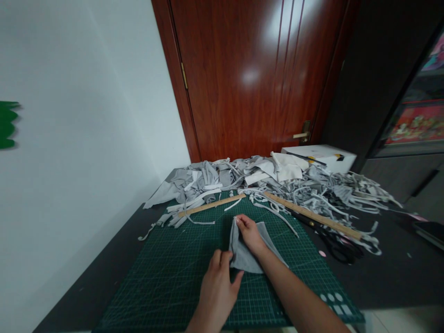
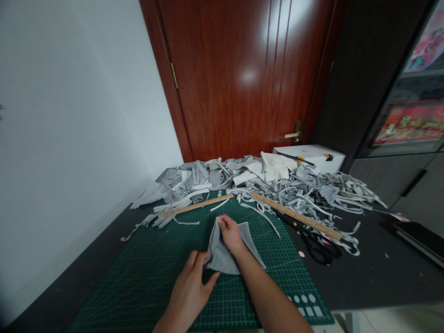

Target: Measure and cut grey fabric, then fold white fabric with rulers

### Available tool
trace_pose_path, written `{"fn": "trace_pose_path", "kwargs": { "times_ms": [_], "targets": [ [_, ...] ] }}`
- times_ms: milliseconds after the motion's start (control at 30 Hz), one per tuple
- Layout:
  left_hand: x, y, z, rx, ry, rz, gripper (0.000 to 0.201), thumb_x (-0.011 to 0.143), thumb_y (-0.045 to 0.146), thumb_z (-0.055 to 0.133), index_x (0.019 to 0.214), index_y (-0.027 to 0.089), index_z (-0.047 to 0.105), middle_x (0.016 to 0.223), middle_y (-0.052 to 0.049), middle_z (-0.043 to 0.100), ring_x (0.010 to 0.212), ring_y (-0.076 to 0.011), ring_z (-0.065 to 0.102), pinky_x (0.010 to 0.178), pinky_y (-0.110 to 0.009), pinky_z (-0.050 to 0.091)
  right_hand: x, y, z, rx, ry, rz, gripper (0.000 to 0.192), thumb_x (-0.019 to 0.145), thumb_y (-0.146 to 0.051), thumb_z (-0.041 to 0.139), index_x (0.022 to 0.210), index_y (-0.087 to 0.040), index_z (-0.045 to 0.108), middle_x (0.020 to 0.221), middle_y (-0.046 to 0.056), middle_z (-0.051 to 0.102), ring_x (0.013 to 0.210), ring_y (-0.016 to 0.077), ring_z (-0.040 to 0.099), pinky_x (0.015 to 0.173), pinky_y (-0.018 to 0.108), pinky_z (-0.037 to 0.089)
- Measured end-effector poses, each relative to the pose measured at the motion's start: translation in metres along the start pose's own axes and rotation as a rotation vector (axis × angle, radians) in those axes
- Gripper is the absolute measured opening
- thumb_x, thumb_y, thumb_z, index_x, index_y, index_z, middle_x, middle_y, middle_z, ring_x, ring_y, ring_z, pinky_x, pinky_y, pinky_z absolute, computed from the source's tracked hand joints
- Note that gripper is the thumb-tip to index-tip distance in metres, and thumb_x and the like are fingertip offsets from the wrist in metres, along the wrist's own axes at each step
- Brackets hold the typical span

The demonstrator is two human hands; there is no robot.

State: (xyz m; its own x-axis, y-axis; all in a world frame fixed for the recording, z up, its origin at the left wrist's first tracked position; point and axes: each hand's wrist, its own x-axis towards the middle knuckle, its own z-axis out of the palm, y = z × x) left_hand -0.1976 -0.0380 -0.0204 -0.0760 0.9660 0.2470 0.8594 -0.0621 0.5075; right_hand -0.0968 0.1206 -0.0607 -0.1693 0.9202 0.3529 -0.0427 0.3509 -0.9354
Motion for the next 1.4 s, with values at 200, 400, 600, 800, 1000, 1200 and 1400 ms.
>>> {"fn": "trace_pose_path", "kwargs": {
  "times_ms": [200,400,600,800,1000,1200,1400],
  "targets": [
    [0.007,0.000,0.000,0.290,-0.033,0.152,0.028,0.071,0.005,0.051,0.094,0.019,0.061,0.098,-0.006,0.054,0.092,-0.0240,0.052,0.082,-0.037,0.042,0.000,0.000,0.000,0.024,0.018,-0.001,0.026,0.080,-0.044,0.051,0.075,-0.021,0.060,0.067,-0.002,0.058,0.066,0.0163,0.052,0.067,0.028,0.042],
    [0.005,0.001,-0.003,0.200,0.169,0.356,0.025,0.070,-0.001,0.045,0.080,0.018,0.059,0.089,-0.005,0.053,0.084,-0.0208,0.050,0.076,-0.034,0.043,0.001,-0.002,-0.001,0.036,0.036,0.000,0.025,0.079,-0.044,0.051,0.076,-0.021,0.062,0.069,-0.001,0.060,0.067,0.0170,0.053,0.067,0.028,0.042],
    [0.010,-0.001,-0.004,-0.056,0.232,0.382,0.025,0.075,0.001,0.037,0.060,0.018,0.046,0.078,-0.004,0.051,0.077,-0.0173,0.050,0.070,-0.029,0.041,0.000,0.001,0.001,0.041,0.026,0.000,0.023,0.079,-0.042,0.053,0.074,-0.022,0.062,0.065,-0.002,0.058,0.064,0.0165,0.051,0.063,0.027,0.042],
    [0.021,0.000,0.004,-0.099,0.068,0.115,0.024,0.074,0.022,0.051,0.056,0.021,0.035,0.071,-0.001,0.047,0.063,-0.0147,0.051,0.058,-0.025,0.038,0.000,-0.002,0.001,0.049,0.025,0.001,0.023,0.078,-0.042,0.053,0.074,-0.021,0.062,0.064,-0.002,0.057,0.063,0.0161,0.050,0.063,0.028,0.041],
    [0.022,-0.010,-0.001,-0.152,0.208,-0.020,0.033,0.074,0.037,0.053,0.048,0.021,0.041,0.064,-0.002,0.051,0.057,-0.0149,0.053,0.058,-0.027,0.038,0.000,-0.004,-0.001,0.062,0.041,0.010,0.024,0.078,-0.043,0.053,0.075,-0.021,0.061,0.067,-0.002,0.058,0.065,0.0167,0.051,0.064,0.028,0.041],
    [0.014,-0.017,-0.010,-0.576,-0.015,-0.237,0.037,0.073,0.050,0.058,0.056,0.018,0.063,0.061,-0.005,0.064,0.060,-0.0199,0.062,0.060,-0.029,0.047,0.000,-0.004,-0.001,0.067,0.048,0.014,0.024,0.078,-0.043,0.053,0.073,-0.021,0.061,0.066,-0.002,0.058,0.065,0.0168,0.051,0.064,0.028,0.041],
    [0.011,-0.021,0.005,-0.993,0.078,-0.380,0.030,0.061,0.039,0.074,0.078,0.017,0.063,0.061,0.003,0.057,0.059,-0.0147,0.058,0.059,-0.029,0.053,0.000,-0.004,-0.001,0.065,0.043,0.008,0.025,0.079,-0.044,0.053,0.076,-0.021,0.062,0.066,-0.002,0.057,0.064,0.0163,0.049,0.063,0.027,0.040]
  ]
}}
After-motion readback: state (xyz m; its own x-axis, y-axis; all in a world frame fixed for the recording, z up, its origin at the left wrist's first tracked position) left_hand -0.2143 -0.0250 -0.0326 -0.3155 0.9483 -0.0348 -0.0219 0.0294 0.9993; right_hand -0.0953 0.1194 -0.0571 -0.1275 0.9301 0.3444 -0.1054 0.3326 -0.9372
